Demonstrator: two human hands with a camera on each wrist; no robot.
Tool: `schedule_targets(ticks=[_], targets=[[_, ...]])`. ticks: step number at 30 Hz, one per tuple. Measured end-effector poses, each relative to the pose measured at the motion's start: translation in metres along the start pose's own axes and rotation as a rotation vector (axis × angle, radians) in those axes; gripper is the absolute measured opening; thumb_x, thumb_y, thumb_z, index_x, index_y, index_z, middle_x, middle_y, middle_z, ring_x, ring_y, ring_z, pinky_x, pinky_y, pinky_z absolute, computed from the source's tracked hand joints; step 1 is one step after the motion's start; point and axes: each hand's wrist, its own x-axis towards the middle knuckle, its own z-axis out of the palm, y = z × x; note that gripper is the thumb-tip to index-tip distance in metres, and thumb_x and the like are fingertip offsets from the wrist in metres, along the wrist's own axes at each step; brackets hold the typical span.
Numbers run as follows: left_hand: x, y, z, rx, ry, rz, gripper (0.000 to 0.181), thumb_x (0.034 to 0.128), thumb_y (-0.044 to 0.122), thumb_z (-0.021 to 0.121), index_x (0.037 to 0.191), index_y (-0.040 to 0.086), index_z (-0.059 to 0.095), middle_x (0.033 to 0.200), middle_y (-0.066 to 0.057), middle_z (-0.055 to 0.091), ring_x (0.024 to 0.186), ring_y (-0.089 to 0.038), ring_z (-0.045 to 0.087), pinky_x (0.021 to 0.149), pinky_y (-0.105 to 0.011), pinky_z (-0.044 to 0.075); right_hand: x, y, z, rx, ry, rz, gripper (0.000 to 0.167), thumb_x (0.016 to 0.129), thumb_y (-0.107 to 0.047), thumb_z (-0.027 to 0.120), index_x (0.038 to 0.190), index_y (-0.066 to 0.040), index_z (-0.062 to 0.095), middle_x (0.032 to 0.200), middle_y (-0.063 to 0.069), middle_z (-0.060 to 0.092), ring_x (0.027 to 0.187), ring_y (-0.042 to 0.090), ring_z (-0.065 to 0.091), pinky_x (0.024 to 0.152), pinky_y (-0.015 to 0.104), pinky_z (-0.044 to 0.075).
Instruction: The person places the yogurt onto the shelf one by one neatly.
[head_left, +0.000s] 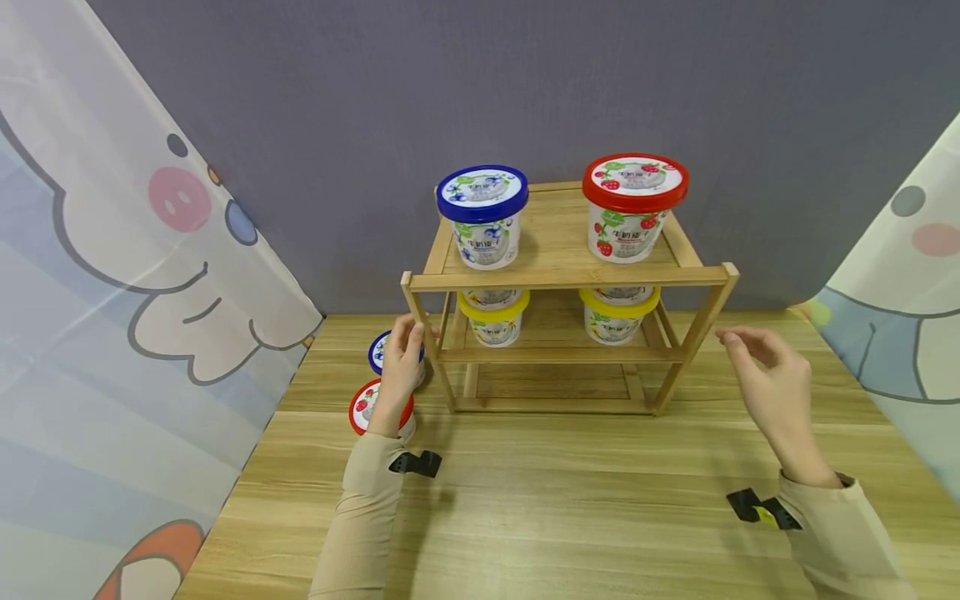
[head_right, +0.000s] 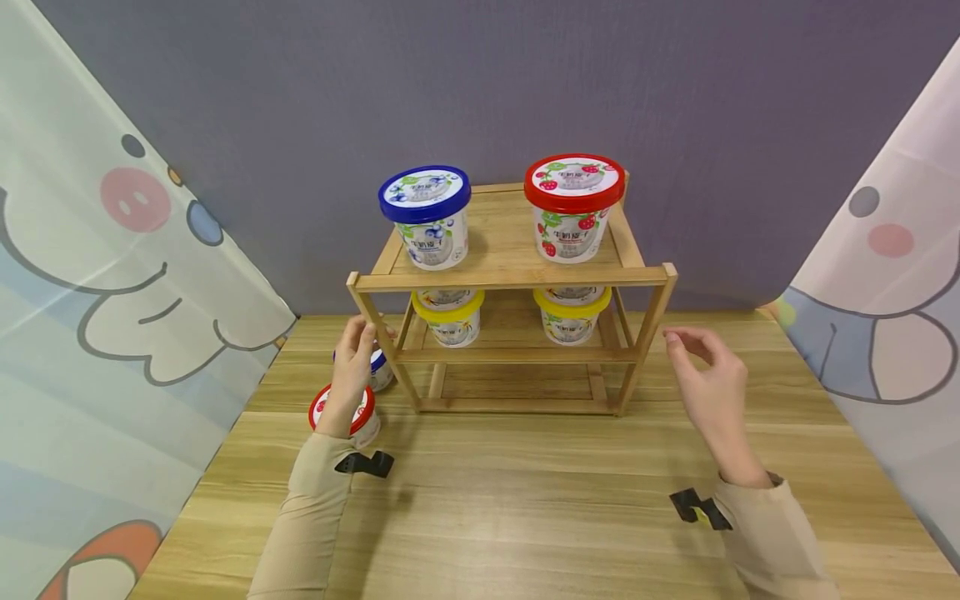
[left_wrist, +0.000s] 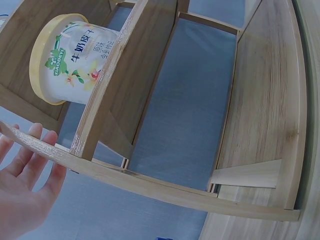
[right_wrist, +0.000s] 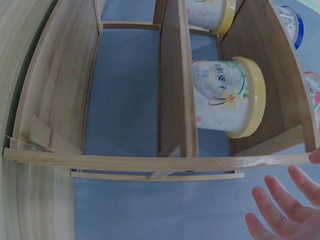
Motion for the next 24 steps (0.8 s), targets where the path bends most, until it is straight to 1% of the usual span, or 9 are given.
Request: schedule_targets(ticks=[4,7,10,12,14,18,20,22,24], targets=[[0.002,-0.013,-0.002,-0.018,0.005,-0.002,0.021,0.095,0.002,0.033,0.109,-0.008,0.045,0.089,-0.02,0.056,0.089,-0.03,0.053,0.077,-0.024,0.041,0.005,0.007,0.0,-0.011,-0.03,0.027,0.023,0.09,-0.018,0.052,0.101,-0.001,0.062,0.081,-0.03,0.056,0.077,-0.011,0.054,0.066,0.007,0.036],[0.002,-0.016,-0.003,-0.016,0.005,0.014,0.022,0.0954,0.006,0.034,0.109,-0.008,0.045,0.089,-0.019,0.056,0.088,-0.028,0.054,0.077,-0.024,0.041,0.008,0.011,0.001,-0.001,-0.062,0.039,0.027,0.092,-0.02,0.049,0.104,0.001,0.06,0.082,-0.031,0.055,0.077,-0.012,0.054,0.067,0.008,0.036],[0.002,-0.017,-0.003,-0.014,0.004,0.035,0.023,0.0958,0.01,0.035,0.108,-0.007,0.045,0.089,-0.023,0.055,0.087,-0.022,0.054,0.076,-0.024,0.04,0.011,0.014,0.003,0.05,-0.089,0.035,0.025,0.093,-0.02,0.045,0.104,-0.001,0.058,0.084,-0.029,0.055,0.077,-0.01,0.055,0.069,0.007,0.039],[0.002,-0.017,-0.003,-0.014,0.002,0.044,0.023,0.096,0.011,0.035,0.108,-0.007,0.045,0.089,-0.025,0.054,0.086,-0.019,0.054,0.076,-0.023,0.04,0.013,0.015,0.005,0.132,-0.113,0.018,0.023,0.094,-0.019,0.043,0.105,-0.004,0.057,0.087,-0.024,0.056,0.079,-0.007,0.056,0.07,0.007,0.041],[0.002,-0.017,-0.003,-0.016,0.002,0.046,0.023,0.0961,0.012,0.036,0.107,-0.007,0.045,0.089,-0.025,0.054,0.085,-0.016,0.054,0.076,-0.023,0.04,0.015,0.017,0.007,0.269,-0.153,0.004,0.021,0.094,-0.018,0.043,0.107,-0.007,0.055,0.091,-0.017,0.056,0.082,-0.003,0.056,0.072,0.008,0.042],[0.002,-0.016,-0.003,-0.006,-0.003,0.041,0.022,0.0959,0.009,0.035,0.108,-0.007,0.044,0.09,-0.027,0.054,0.086,-0.016,0.054,0.076,-0.024,0.04,0.018,0.019,0.009,0.491,-0.266,0.001,0.022,0.094,-0.017,0.042,0.114,-0.01,0.048,0.102,-0.006,0.051,0.09,0.0,0.053,0.075,0.009,0.042],[0.002,-0.016,-0.003,-0.003,-0.008,0.041,0.022,0.0957,0.007,0.034,0.108,-0.008,0.044,0.09,-0.03,0.053,0.087,-0.018,0.053,0.076,-0.024,0.039,0.019,0.019,0.01,0.53,-0.3,0.005,0.024,0.094,-0.017,0.042,0.117,-0.01,0.046,0.105,-0.004,0.048,0.093,0.001,0.051,0.076,0.009,0.042],[0.002,-0.012,-0.002,-0.004,-0.008,0.027,0.021,0.0953,0.003,0.034,0.108,-0.009,0.044,0.091,-0.031,0.052,0.088,-0.023,0.053,0.077,-0.025,0.039,0.019,0.02,0.011,0.529,-0.317,0.0,0.025,0.095,-0.017,0.041,0.118,-0.011,0.044,0.108,-0.004,0.046,0.096,0.001,0.049,0.077,0.009,0.041],[0.001,-0.009,-0.002,0.001,-0.004,0.023,0.021,0.0953,0.003,0.034,0.108,-0.009,0.044,0.09,-0.028,0.054,0.088,-0.026,0.053,0.077,-0.025,0.039,0.02,0.02,0.014,0.566,-0.319,-0.006,0.024,0.094,-0.016,0.04,0.117,-0.011,0.045,0.109,-0.004,0.047,0.097,0.002,0.049,0.077,0.009,0.041]])
